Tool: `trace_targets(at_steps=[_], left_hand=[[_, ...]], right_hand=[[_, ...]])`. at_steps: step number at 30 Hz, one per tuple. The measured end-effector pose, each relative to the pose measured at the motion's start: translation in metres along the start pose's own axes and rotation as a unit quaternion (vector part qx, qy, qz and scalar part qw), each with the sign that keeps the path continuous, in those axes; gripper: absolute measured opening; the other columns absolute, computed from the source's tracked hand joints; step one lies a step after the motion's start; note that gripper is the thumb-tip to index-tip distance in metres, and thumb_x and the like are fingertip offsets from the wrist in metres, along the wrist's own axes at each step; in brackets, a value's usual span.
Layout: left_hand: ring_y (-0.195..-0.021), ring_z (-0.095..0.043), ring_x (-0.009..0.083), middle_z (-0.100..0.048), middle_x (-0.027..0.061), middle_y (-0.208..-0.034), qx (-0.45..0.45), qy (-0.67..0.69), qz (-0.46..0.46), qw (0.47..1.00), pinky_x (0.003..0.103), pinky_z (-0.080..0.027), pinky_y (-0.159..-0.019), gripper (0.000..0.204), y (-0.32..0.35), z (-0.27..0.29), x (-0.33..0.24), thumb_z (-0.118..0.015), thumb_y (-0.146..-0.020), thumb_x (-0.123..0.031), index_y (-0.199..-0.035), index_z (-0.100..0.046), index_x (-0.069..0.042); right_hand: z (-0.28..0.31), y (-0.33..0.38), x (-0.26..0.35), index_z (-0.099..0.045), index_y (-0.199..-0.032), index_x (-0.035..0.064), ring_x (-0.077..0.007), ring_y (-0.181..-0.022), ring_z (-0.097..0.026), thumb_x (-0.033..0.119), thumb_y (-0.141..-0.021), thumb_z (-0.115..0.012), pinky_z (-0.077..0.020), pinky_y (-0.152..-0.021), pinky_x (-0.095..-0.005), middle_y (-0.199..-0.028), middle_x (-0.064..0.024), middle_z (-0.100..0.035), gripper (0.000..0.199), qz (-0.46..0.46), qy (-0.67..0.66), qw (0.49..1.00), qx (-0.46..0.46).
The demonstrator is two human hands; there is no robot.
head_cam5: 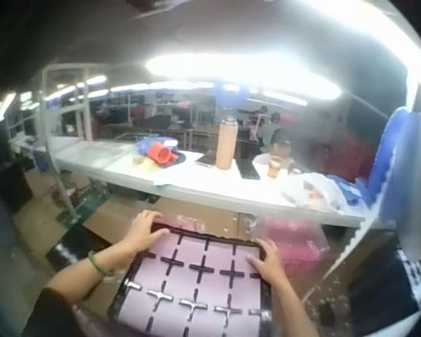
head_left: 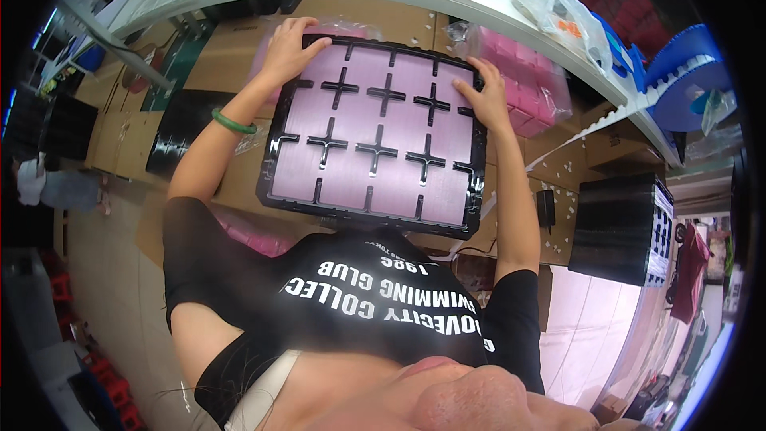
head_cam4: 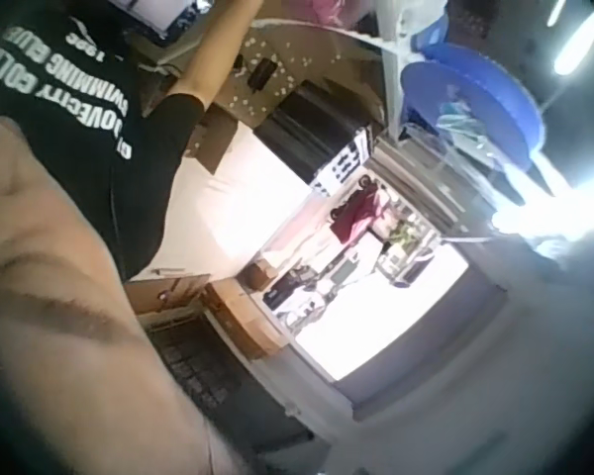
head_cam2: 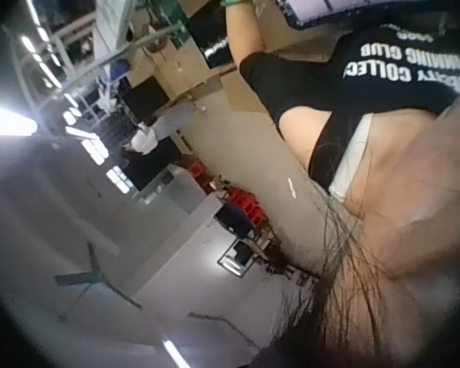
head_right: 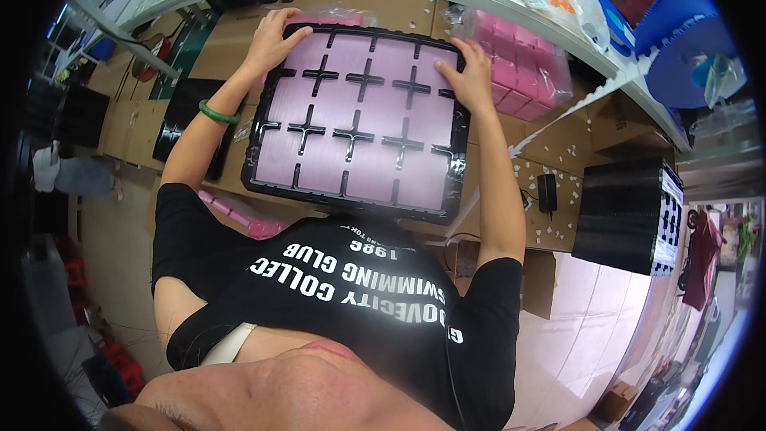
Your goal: The person assembles plastic components by hand, applying adhesive strips to plastic frames and then inserting foam panels into the frames.
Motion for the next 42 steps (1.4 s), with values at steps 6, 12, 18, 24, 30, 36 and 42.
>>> trace_targets(at_steps=[6,12,18,24,30,36,42], left_hand=[[-0.114,-0.060,0.0260,-0.062,0.0195,-0.124,0.199,0.214,0.208,0.934,0.036,-0.047,-0.097,0.079,0.024,-0.032,0.044,-0.078,-0.081,-0.047,-0.140,-0.048,-0.004],[-0.118,-0.060,0.0290,-0.059,0.0206,-0.133,0.165,0.146,0.195,0.956,0.037,-0.049,-0.098,0.075,0.015,-0.040,0.055,-0.073,-0.085,-0.048,-0.143,-0.047,-0.009],[-0.123,-0.059,0.0301,-0.058,0.0243,-0.134,0.096,0.229,0.244,0.937,0.035,-0.046,-0.101,0.097,0.071,0.034,0.038,-0.071,-0.083,-0.059,-0.148,-0.035,0.002],[-0.118,-0.059,0.0197,-0.060,0.0180,-0.130,0.078,0.303,0.360,0.879,0.028,-0.044,-0.100,0.074,0.217,0.078,0.016,-0.068,-0.093,-0.042,-0.143,-0.042,0.006],[-0.098,-0.058,0.0067,-0.067,0.0007,-0.110,0.018,0.395,0.378,0.837,0.021,-0.045,-0.089,0.045,0.238,0.075,-0.009,-0.055,-0.103,-0.033,-0.127,-0.062,0.004],[-0.097,-0.063,0.0126,-0.071,0.0092,-0.109,-0.066,0.128,0.248,0.958,0.025,-0.049,-0.087,0.045,0.227,0.089,-0.025,-0.069,-0.092,-0.029,-0.126,-0.064,0.002],[-0.090,-0.069,0.0199,-0.072,0.0149,-0.109,-0.087,0.191,0.311,0.927,0.031,-0.052,-0.083,0.042,0.224,0.101,0.011,-0.070,-0.089,-0.025,-0.121,-0.067,0.001]], right_hand=[[-0.015,-0.016,-0.027,-0.071,-0.117,0.0127,-0.0289,-0.105,-0.063,0.021,-0.076,-0.076,-0.0476,-0.095,-0.0371,-0.115,-0.0165,-0.067,0.042,-0.094,-0.085,0.992,-0.013],[-0.028,-0.027,-0.038,-0.068,-0.122,0.0100,-0.0303,-0.110,-0.062,0.025,-0.078,-0.074,-0.0463,-0.098,-0.0372,-0.114,-0.0178,-0.068,0.047,-0.149,-0.184,0.968,0.077],[0.044,0.009,0.044,-0.055,-0.136,0.0131,-0.0377,-0.133,-0.041,0.034,-0.077,-0.079,-0.0312,-0.112,-0.0454,-0.141,-0.0183,-0.051,0.067,0.024,-0.076,0.995,-0.067],[0.059,0.149,0.141,-0.045,-0.147,0.0174,-0.0449,-0.147,-0.017,0.035,-0.071,-0.083,-0.0143,-0.115,-0.0641,-0.157,-0.0203,-0.026,0.086,0.043,0.006,0.989,0.138],[0.115,0.152,0.138,-0.048,-0.143,0.0103,-0.0412,-0.147,-0.020,0.023,-0.076,-0.082,-0.0154,-0.117,-0.0552,-0.156,-0.0198,-0.032,0.077,0.023,-0.046,0.998,-0.027],[0.121,0.169,0.150,-0.053,-0.138,0.0071,-0.0373,-0.145,-0.026,0.021,-0.082,-0.080,-0.0212,-0.116,-0.0503,-0.148,-0.0126,-0.046,0.064,0.017,-0.056,0.998,-0.034],[0.128,0.179,0.139,-0.055,-0.137,0.0070,-0.0363,-0.143,-0.032,0.018,-0.085,-0.077,-0.0241,-0.116,-0.0484,-0.142,-0.0109,-0.053,0.057,-0.004,-0.027,0.999,-0.044]])
Point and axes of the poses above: each hand's wrist, its own y-axis away from the middle knuckle, its own z-axis out of the back of the hand, x = y × z, the point moved 7 cm from there along -y, towards the middle knuckle
